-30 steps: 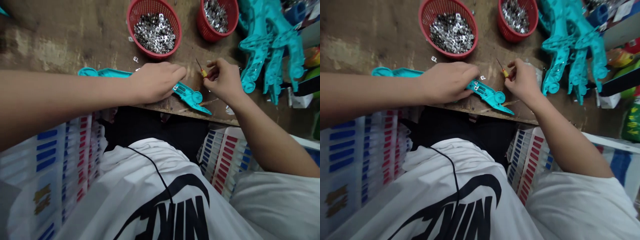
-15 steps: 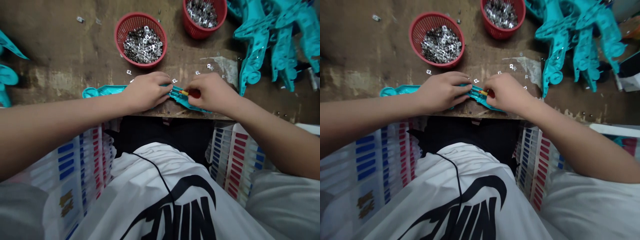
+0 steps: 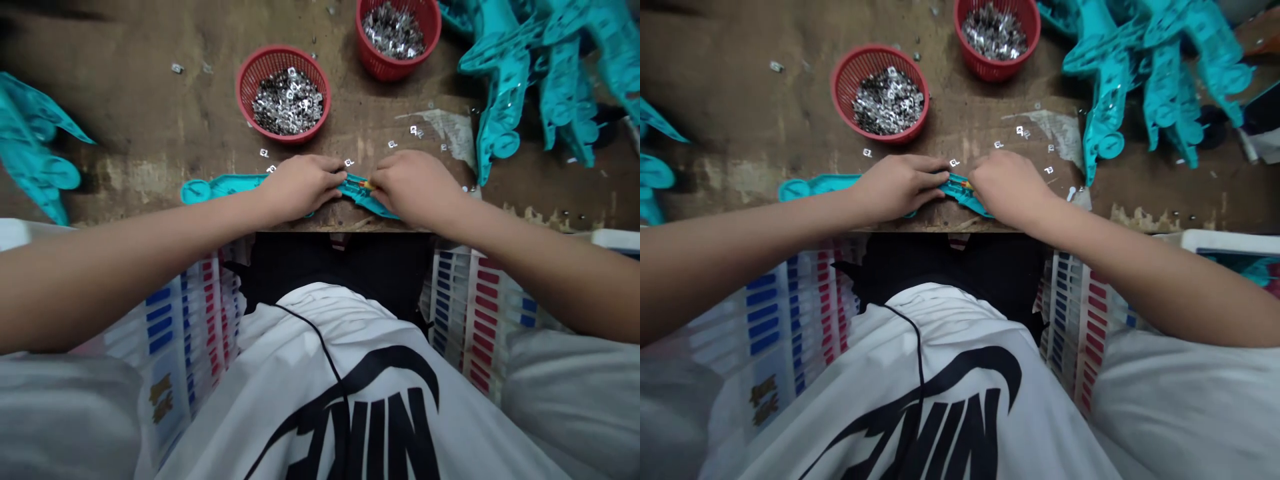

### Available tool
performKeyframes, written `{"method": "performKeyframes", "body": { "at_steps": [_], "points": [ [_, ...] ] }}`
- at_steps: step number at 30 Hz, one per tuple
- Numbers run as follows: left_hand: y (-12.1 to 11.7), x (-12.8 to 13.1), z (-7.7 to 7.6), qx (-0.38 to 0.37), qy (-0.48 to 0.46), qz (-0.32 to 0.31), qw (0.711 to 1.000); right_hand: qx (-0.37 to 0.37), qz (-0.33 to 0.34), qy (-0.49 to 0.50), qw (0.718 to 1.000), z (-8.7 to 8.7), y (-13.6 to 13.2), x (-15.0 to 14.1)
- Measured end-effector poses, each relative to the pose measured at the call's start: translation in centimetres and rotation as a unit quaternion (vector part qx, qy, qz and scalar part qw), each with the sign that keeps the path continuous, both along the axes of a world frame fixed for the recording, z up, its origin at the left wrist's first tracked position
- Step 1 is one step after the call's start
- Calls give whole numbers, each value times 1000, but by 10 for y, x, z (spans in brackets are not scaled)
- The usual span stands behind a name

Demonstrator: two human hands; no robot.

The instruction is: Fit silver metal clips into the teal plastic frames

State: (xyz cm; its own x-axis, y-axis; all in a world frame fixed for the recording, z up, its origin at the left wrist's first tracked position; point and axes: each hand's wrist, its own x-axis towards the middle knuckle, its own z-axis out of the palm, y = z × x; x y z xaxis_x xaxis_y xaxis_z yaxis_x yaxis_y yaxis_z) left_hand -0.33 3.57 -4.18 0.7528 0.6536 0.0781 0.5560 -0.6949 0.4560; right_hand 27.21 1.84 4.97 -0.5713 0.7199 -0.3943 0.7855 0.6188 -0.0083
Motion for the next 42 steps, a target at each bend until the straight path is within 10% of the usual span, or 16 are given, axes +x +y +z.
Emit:
{"method": "performKeyframes", "body": {
  "at_steps": [9,26,33,42],
  "points": [
    [-3,4,6,13,47,20,999,39,-160,183,969,15,21,36],
    [6,2,1,-15,-42,27,999,82,-113,193,971,-39,33,40],
    [14,-4,13,-35,-21,16,999,61,127,134,981,-33,16,31],
    [34,-13,23,-34,70,-37,996,44,203,161,965,-39,17,35]
  ]
}}
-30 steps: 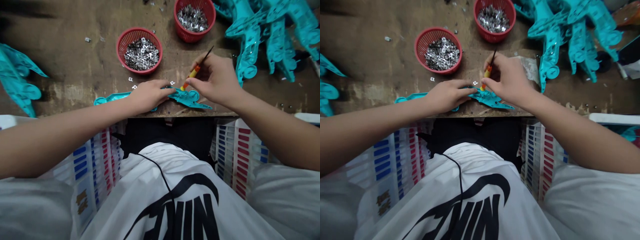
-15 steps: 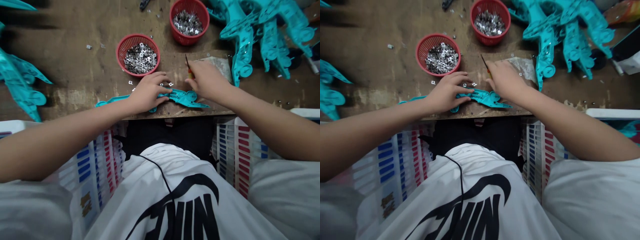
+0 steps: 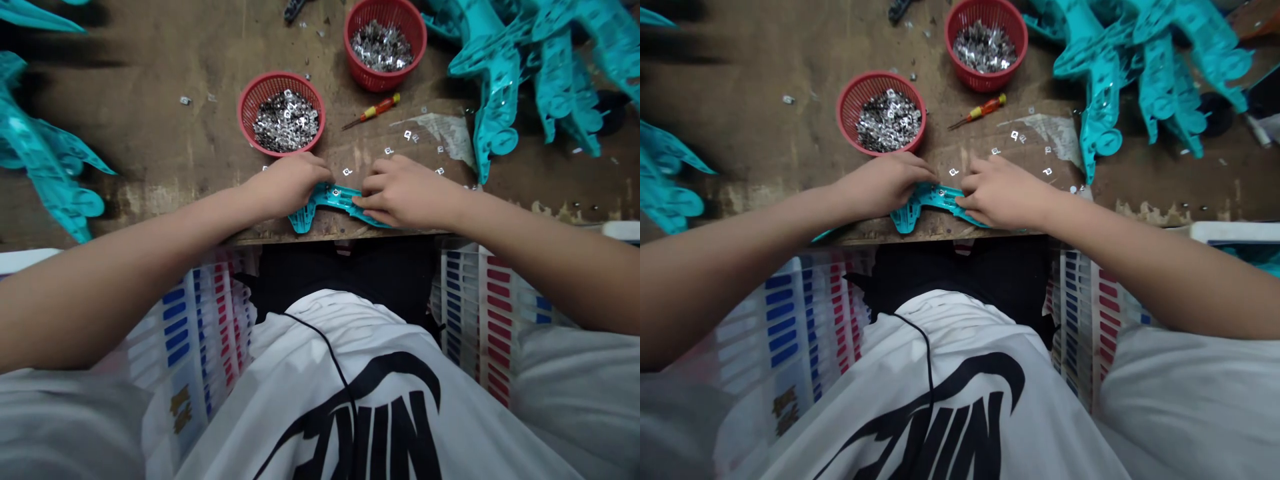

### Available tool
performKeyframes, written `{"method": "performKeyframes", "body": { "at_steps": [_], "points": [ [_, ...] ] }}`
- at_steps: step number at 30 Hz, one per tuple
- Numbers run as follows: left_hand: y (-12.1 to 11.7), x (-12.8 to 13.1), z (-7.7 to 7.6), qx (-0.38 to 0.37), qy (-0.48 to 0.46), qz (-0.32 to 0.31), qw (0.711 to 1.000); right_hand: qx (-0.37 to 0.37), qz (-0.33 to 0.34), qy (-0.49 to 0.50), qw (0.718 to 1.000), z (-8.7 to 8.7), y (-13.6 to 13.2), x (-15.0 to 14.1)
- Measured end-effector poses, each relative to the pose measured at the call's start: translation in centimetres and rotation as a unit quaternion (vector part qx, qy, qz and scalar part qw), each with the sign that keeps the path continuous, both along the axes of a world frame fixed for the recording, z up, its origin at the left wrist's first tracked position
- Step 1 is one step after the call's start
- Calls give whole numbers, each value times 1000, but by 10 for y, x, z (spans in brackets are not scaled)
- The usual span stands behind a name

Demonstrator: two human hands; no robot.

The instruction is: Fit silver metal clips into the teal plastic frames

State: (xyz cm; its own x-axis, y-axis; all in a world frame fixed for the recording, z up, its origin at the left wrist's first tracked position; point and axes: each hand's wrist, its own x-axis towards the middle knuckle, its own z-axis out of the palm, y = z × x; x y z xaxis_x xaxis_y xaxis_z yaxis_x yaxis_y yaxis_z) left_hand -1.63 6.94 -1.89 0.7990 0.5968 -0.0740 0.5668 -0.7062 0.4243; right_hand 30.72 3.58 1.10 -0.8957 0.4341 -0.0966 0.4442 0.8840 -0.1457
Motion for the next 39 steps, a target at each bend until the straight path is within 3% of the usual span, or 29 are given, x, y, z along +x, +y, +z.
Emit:
{"method": "performKeyframes", "body": {
  "at_steps": [11,19,27,32,39],
  "points": [
    [13,-12,15,-49,29,-51,997,-18,47,-41,998,19,-6,-3],
    [3,-6,-2,5,15,-17,1000,-24,61,-52,996,20,-9,-5],
    [0,-3,0,64,96,10,993,-52,51,-32,997,20,-4,-1],
    [8,-13,-7,45,67,-15,997,-69,38,-44,996,23,-4,-1],
    [6,-16,-3,44,30,-27,998,-68,39,-82,994,29,-4,-10]
  ]
}}
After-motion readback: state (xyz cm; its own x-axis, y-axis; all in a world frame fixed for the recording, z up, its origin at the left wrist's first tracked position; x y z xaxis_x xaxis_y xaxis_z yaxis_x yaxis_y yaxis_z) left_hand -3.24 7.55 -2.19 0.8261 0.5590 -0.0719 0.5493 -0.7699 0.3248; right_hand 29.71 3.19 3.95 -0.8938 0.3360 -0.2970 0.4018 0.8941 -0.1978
